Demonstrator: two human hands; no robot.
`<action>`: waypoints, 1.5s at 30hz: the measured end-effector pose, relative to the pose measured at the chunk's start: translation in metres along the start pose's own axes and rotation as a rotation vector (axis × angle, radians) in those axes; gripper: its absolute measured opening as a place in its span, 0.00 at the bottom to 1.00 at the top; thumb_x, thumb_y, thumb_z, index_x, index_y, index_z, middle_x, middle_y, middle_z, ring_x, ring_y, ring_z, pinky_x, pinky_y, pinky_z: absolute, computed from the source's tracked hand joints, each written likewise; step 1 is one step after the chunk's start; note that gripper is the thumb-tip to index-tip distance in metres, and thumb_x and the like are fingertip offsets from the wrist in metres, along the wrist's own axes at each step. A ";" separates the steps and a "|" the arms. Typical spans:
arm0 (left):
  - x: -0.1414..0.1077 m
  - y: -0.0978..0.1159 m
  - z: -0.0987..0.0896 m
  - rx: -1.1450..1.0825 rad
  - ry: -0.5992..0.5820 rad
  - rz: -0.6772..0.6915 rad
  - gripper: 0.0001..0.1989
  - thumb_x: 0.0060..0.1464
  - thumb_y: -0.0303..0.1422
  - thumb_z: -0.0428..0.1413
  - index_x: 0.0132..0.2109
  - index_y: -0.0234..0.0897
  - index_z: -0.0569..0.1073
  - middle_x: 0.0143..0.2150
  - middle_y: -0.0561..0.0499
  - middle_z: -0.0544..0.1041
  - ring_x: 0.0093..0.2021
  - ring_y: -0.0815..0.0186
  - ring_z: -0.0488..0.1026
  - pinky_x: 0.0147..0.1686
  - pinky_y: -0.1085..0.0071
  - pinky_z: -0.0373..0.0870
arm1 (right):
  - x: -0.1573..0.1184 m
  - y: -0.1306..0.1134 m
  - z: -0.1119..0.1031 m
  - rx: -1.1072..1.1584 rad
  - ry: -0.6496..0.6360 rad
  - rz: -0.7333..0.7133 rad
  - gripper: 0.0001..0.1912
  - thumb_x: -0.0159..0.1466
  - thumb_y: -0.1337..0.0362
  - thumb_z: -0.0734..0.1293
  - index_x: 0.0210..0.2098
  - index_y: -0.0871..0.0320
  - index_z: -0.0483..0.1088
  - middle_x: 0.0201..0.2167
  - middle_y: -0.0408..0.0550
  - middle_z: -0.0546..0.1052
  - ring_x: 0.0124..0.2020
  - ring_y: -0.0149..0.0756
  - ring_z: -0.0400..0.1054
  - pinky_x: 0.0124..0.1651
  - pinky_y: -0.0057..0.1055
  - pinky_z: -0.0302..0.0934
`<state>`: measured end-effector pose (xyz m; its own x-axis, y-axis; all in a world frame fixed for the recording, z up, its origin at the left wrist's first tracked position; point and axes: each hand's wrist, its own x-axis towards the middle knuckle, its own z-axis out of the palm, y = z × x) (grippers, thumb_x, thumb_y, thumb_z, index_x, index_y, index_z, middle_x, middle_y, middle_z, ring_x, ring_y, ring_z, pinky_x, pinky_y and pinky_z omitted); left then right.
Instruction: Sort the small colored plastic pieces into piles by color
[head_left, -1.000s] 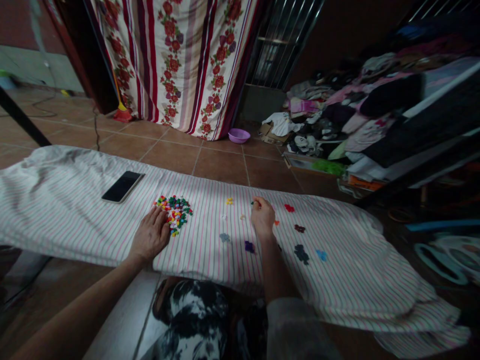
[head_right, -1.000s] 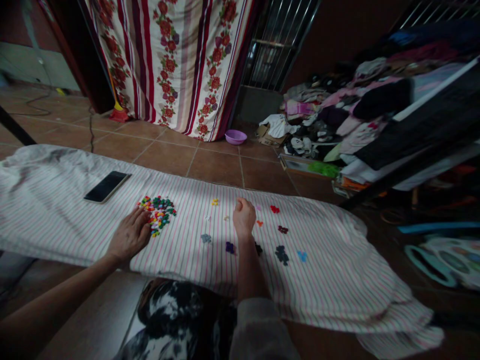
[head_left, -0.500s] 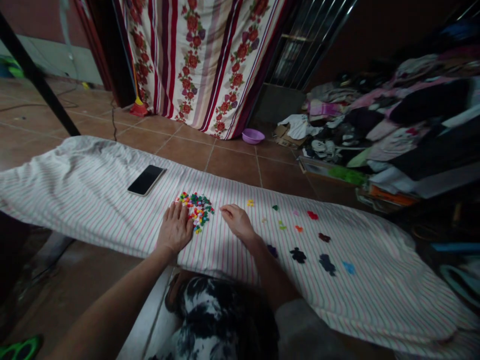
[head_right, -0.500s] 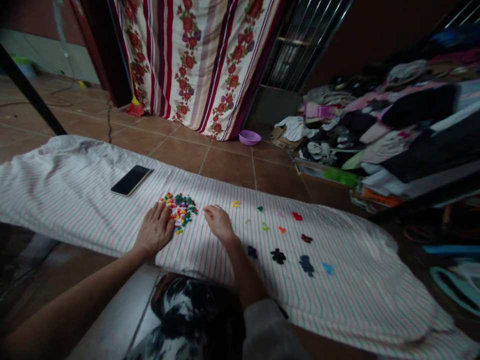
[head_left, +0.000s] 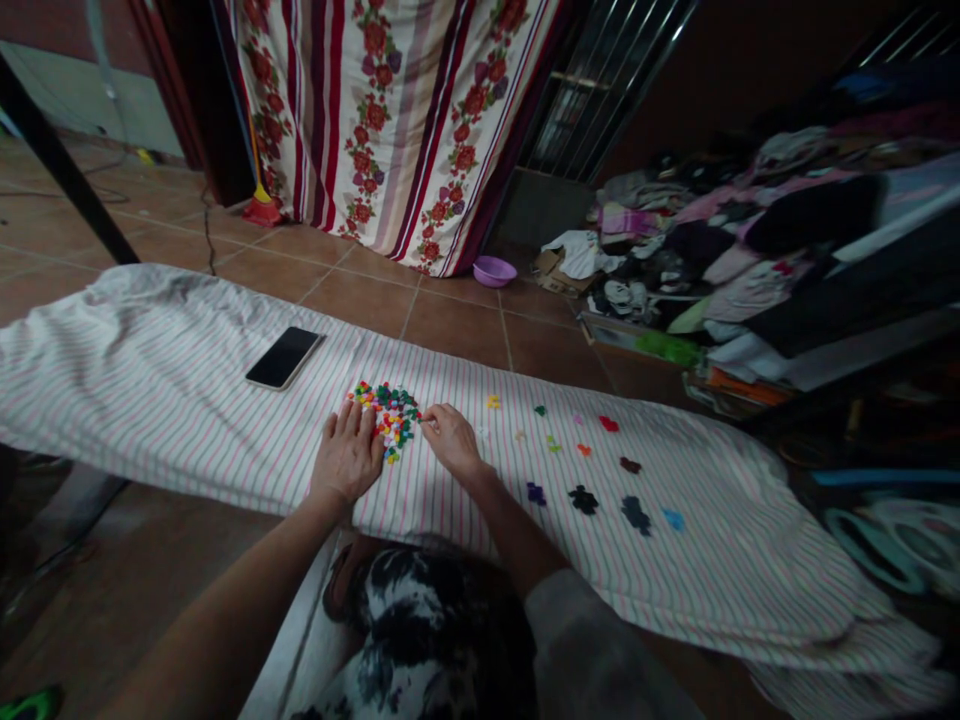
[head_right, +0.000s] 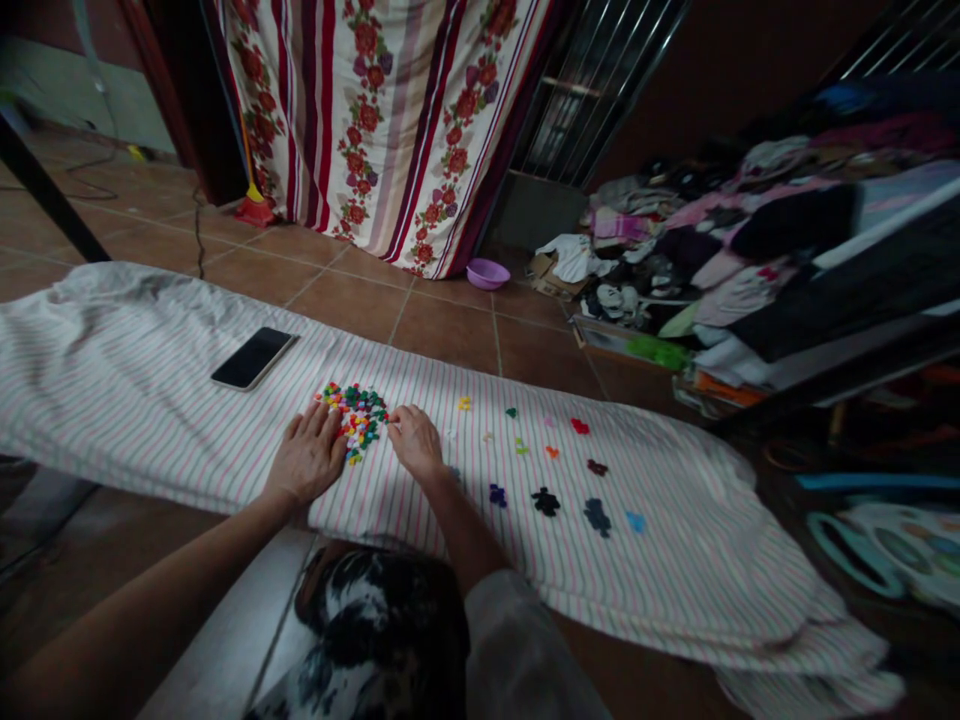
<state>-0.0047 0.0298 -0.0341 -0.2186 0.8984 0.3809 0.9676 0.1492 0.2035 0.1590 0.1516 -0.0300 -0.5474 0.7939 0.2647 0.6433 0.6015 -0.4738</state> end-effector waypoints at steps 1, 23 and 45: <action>0.000 0.000 0.000 -0.008 0.009 0.000 0.27 0.62 0.40 0.43 0.62 0.29 0.65 0.65 0.33 0.64 0.68 0.48 0.56 0.62 0.48 0.56 | 0.000 0.000 0.000 0.005 0.005 0.002 0.06 0.61 0.72 0.63 0.34 0.55 0.70 0.35 0.45 0.73 0.37 0.34 0.67 0.44 0.30 0.61; 0.000 -0.003 0.003 0.024 0.018 0.032 0.28 0.62 0.40 0.41 0.61 0.27 0.66 0.63 0.31 0.66 0.67 0.47 0.59 0.61 0.48 0.58 | 0.003 -0.010 -0.010 -0.056 -0.092 0.030 0.01 0.62 0.66 0.68 0.34 0.54 0.70 0.34 0.45 0.75 0.38 0.35 0.68 0.42 0.29 0.60; 0.000 -0.004 0.002 0.098 -0.073 0.024 0.28 0.61 0.39 0.40 0.61 0.27 0.66 0.63 0.34 0.66 0.67 0.49 0.58 0.62 0.51 0.57 | 0.007 0.137 -0.102 -0.086 0.307 0.426 0.15 0.56 0.73 0.61 0.36 0.57 0.77 0.35 0.48 0.78 0.39 0.37 0.71 0.46 0.31 0.63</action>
<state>-0.0082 0.0297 -0.0368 -0.1891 0.9295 0.3167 0.9809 0.1639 0.1048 0.2977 0.2484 -0.0078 -0.0545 0.9513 0.3035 0.8232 0.2148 -0.5256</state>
